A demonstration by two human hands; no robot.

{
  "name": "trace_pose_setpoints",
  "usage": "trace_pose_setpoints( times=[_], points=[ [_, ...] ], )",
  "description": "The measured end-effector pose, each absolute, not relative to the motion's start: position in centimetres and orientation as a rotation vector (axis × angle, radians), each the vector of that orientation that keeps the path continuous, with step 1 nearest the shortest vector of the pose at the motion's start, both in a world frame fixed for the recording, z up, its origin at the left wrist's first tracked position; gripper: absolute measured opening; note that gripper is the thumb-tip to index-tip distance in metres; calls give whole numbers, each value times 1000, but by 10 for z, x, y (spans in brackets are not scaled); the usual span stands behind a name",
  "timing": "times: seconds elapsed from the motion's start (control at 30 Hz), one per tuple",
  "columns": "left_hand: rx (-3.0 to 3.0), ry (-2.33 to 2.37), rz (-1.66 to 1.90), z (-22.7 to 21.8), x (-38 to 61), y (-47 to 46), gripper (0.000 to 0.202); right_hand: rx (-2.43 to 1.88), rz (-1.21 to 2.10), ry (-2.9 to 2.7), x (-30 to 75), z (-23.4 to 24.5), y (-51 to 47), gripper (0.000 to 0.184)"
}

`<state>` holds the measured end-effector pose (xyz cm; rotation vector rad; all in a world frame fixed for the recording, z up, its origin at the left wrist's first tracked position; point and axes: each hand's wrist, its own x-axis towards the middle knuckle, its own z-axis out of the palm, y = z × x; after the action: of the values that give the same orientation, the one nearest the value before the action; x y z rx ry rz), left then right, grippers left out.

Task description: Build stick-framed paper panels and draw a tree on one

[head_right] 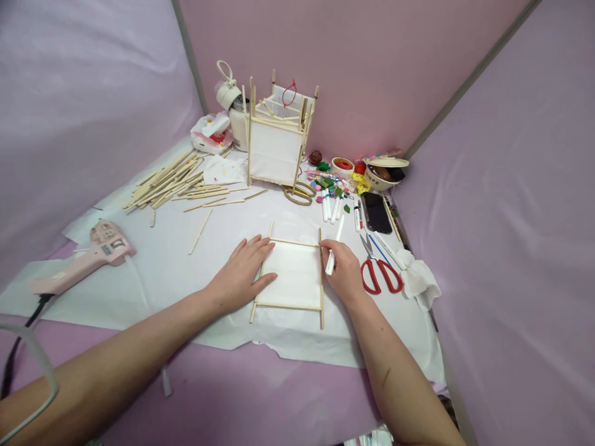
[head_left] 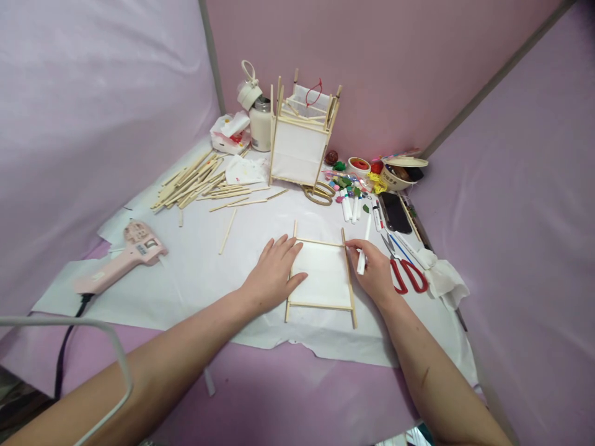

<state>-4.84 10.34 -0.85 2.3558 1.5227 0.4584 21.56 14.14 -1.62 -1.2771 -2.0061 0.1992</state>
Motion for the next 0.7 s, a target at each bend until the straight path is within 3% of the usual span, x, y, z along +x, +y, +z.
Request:
trace_pose_setpoints(
  times=[0.5, 0.7],
  points=[
    [2341, 1493, 530, -11, -50, 103, 53, -1244, 237, -1968, 216, -14, 140, 21],
    [2339, 1463, 552, -10, -51, 103, 49, -1145, 359, -1831, 216, -17, 139, 34]
  ],
)
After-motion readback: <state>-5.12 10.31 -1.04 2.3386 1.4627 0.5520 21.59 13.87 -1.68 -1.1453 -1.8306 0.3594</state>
